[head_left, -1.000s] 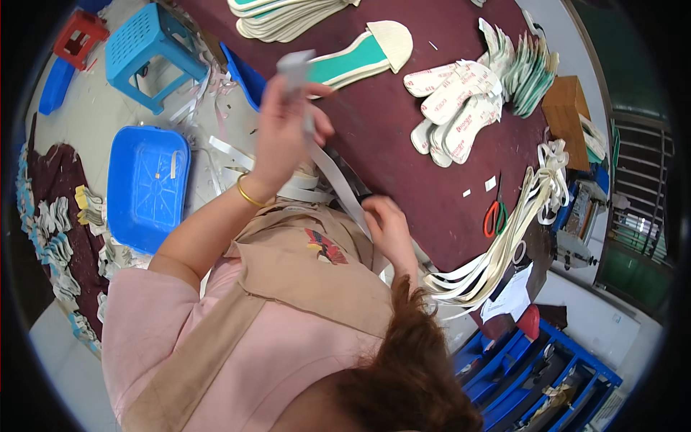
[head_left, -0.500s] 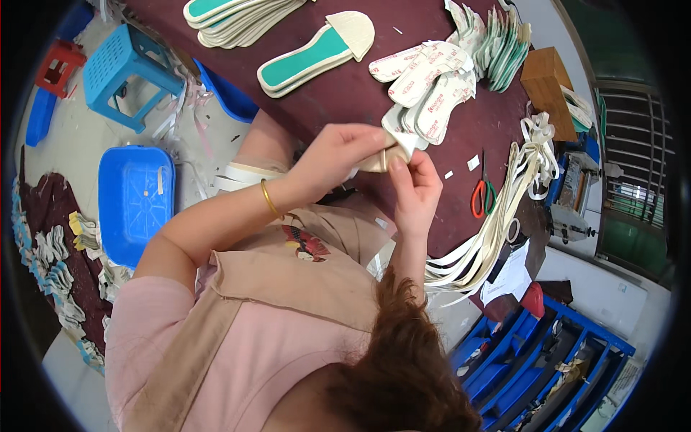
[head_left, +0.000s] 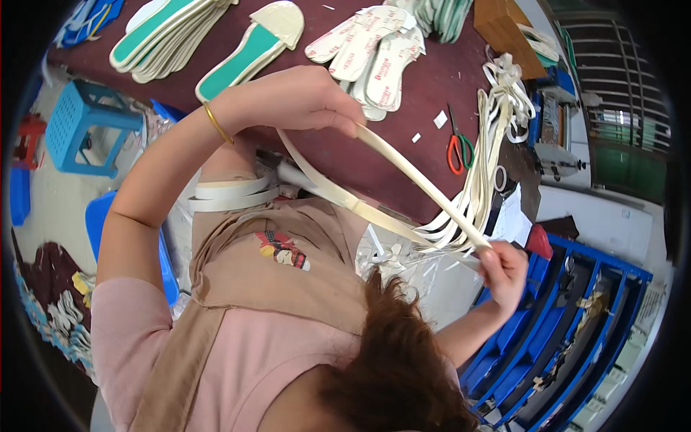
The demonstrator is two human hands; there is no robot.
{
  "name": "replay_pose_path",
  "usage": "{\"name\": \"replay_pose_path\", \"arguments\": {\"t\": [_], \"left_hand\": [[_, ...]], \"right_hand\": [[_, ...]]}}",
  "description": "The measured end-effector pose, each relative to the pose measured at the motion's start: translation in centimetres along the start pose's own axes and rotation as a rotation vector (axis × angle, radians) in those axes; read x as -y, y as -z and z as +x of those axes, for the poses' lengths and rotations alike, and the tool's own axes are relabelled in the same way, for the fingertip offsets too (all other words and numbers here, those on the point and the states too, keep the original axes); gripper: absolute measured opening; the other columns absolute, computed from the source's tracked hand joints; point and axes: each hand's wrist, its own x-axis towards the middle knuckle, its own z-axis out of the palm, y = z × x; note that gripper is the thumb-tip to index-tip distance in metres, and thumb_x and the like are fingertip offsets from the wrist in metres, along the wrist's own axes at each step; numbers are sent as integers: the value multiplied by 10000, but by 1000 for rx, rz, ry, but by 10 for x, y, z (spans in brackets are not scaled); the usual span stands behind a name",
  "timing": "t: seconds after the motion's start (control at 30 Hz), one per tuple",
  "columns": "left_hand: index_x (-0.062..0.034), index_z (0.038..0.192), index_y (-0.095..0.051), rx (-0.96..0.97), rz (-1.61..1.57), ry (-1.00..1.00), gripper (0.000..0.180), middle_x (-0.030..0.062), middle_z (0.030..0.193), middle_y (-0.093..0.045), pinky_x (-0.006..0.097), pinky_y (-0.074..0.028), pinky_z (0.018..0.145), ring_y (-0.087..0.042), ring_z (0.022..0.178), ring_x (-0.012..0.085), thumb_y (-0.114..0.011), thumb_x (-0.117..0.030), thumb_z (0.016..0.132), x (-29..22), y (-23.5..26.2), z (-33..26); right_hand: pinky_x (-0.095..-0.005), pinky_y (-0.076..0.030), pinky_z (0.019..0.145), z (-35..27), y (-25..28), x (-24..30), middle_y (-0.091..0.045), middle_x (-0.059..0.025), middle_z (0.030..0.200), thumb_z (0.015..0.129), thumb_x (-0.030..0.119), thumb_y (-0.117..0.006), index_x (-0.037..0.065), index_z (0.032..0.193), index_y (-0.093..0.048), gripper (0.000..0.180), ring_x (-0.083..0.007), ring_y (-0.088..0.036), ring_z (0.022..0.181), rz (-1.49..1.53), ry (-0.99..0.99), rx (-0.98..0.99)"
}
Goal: Manually attaching heel and toe covers to shoe insoles and trimming excess material with scissors.
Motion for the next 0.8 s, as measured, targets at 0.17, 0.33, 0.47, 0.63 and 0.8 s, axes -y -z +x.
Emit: {"name": "replay_pose_path", "arguments": {"t": [0.17,0.33,0.47,0.63,0.8], "left_hand": [[-39,787,-639,493,-164,277,172,120,633,-598,370,-428,541,-575,583,296,-648,-210,780,21,-25,-1],[-53,906,-597,403,-599,424,168,-45,560,-471,209,-321,455,-436,512,18,-673,-129,777,21,-16,-10],[-16,1048,-530,265,-1088,331,390,-72,632,-465,168,-312,492,-421,568,5,-716,-109,718,24,4,-33],[33,1114,-472,-345,-2005,-344,257,74,841,-602,306,-507,793,-581,673,118,-439,-123,913,33,6,-89],[3,1065,-593,-725,-1143,503,248,40,835,-633,227,-468,671,-581,706,93,-524,-176,908,-6,-30,-65]], "right_hand": [[-224,-187,438,-134,126,-64,-420,57,588,865,203,-614,97,653,-511,259,-26,-322,509,-48,40,-1108],[-438,-399,534,-231,155,-96,-584,-138,631,859,549,-523,39,664,-617,554,-285,-500,534,-1085,-613,-1393],[-454,-472,638,-266,148,-138,-633,-201,743,821,503,-549,-2,799,-659,517,-382,-593,700,-1142,-1144,-1017],[-426,-456,840,-216,123,-235,-597,-288,1024,781,384,-630,-64,1003,-613,500,-365,-587,997,-922,-951,-401],[-264,-457,778,76,-93,-101,-637,-97,981,852,147,-611,22,1075,-632,256,-166,-595,869,193,-133,-204]]}}
